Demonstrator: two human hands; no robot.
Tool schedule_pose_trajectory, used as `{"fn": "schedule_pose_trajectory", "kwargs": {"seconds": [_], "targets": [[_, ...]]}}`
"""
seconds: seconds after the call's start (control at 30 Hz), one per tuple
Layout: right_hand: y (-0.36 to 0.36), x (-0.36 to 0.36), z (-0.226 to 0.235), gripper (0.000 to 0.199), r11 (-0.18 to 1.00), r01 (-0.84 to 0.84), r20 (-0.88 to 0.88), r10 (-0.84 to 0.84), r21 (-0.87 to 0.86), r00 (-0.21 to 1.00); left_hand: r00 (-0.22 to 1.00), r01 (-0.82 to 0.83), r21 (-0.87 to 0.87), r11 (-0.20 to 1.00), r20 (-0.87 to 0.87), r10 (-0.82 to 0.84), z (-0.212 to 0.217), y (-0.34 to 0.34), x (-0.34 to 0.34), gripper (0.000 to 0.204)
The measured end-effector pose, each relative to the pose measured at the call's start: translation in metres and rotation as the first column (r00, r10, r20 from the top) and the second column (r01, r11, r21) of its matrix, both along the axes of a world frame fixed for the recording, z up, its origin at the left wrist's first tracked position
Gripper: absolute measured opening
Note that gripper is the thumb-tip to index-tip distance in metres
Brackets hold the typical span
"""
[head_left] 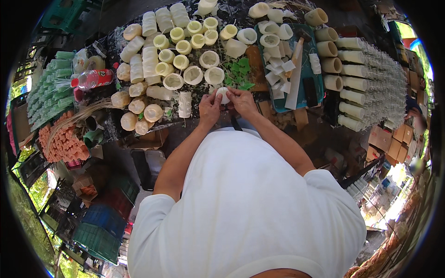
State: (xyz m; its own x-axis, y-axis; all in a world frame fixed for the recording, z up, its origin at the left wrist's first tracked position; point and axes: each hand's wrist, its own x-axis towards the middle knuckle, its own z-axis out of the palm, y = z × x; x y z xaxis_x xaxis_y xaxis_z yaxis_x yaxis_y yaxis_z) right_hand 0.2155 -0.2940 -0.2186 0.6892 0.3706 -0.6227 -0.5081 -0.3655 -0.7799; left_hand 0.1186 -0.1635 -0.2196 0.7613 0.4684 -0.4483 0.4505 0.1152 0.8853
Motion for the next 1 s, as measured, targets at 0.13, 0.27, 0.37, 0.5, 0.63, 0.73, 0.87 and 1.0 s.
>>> {"fn": "schedule_pose_trajectory", "kwargs": {"seconds": [0.13, 0.27, 0.37, 0.5, 0.63, 0.73, 0.87, 1.0], "targets": [[0.003, 0.0, -0.001, 0.031, 0.997, 0.051, -0.018, -0.052, -0.063, 0.998, 0.975, -0.177, -0.157, 0.972, 0.105, 0.194, -0.02, -0.01, -0.003, 0.034], [0.005, 0.002, -0.003, 0.025, 0.949, -0.005, 0.358, 0.124, -0.316, 0.926, 0.996, 0.001, 0.15, 0.989, 0.084, -0.014, -0.031, 0.003, -0.001, 0.026], [0.003, 0.001, -0.02, 0.024, 0.921, 0.013, 0.6, 0.242, -0.389, 0.763, 0.979, 0.008, 0.566, 0.824, 0.162, -0.121, -0.017, 0.004, 0.008, 0.021], [0.002, 0.008, -0.043, 0.019, 0.93, 0.062, 0.339, 0.07, -0.363, 0.938, 0.995, 0.092, 0.617, 0.781, -0.024, -0.097, -0.037, 0.013, 0.009, 0.023], [-0.009, 0.014, -0.087, 0.022, 0.891, -0.066, 0.254, 0.198, -0.449, 0.947, 0.969, 0.229, 0.555, 0.8, -0.204, -0.136, -0.078, 0.016, 0.0, 0.026], [-0.007, 0.025, -0.091, 0.027, 0.891, -0.167, 0.148, 0.249, -0.422, 0.957, 0.952, 0.278, 0.53, 0.801, -0.262, -0.158, -0.086, 0.015, 0.007, 0.026], [-0.011, 0.035, -0.072, 0.029, 0.9, -0.294, 0.052, 0.327, -0.321, 0.944, 0.875, 0.48, 0.428, 0.766, -0.296, -0.383, -0.076, 0.03, 0.007, 0.025], [-0.022, 0.041, -0.064, 0.03, 0.964, -0.217, -0.127, 0.198, -0.153, 0.972, 0.843, 0.408, 0.539, 0.736, 0.086, -0.53, -0.035, 0.031, -0.014, 0.095]]}}
